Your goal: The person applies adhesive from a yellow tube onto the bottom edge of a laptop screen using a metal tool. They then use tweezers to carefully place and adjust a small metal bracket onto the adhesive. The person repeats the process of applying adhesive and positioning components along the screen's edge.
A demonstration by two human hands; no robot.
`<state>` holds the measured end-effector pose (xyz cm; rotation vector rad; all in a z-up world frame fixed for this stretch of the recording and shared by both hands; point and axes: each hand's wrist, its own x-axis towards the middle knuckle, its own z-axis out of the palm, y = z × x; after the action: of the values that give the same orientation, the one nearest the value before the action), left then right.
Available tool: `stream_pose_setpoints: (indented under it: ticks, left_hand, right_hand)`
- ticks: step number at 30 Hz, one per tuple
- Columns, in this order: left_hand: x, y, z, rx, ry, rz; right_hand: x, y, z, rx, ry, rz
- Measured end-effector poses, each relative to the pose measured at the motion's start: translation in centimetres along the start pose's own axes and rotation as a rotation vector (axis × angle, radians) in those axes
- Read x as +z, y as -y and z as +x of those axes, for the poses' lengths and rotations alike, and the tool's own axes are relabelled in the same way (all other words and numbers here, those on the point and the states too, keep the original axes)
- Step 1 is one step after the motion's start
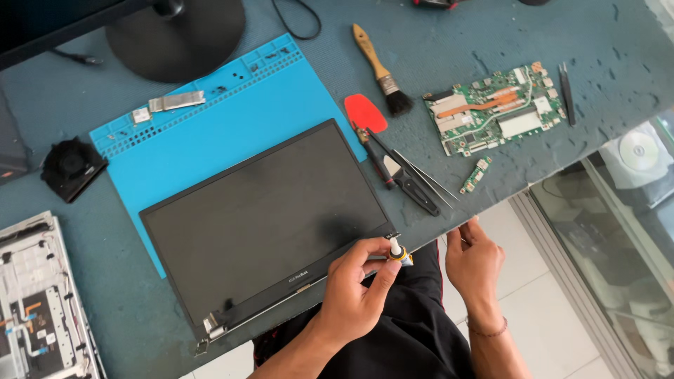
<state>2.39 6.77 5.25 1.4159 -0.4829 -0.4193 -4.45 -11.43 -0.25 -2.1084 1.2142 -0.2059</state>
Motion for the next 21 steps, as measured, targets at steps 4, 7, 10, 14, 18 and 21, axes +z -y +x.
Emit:
stream_pose_setpoints:
  ticks: [4,7,10,14,18,21]
  left_hand:
    - [-0.9,-1.3,0.1,0.007,-0.042,0.027]
    - [-1.9,-2.1,0.1,-0.013,-0.087,0.004]
    - [-2.9,-3.2,-0.4,0.011,-0.127,0.050]
    - [-4.0,-4.2,-1.5,0.034,-0.247,-0.007]
    - [-5.6,-4.2,-2.8,0.010,-0.442,-0.120]
    - [-7.1,-4.8,-3.4,-0.008,-0.501,-0.047]
  right_hand:
    - [-2.6,2.1,-0.5,0.015,0.145,-0.066]
    - [-4.1,4.4,-1.5,0.005,0.124,-0.449]
    - [-4.1,7.4,-2.6,-0.616,-0.144,0.061]
    - [-2.2,12.8,-3.1,-1.049,0.326,0.356]
    - [0.5,16.0,-4.2,-1.265,0.459,0.345]
    - [2.1,17.1,-5.0,-1.347,0.456,0.337]
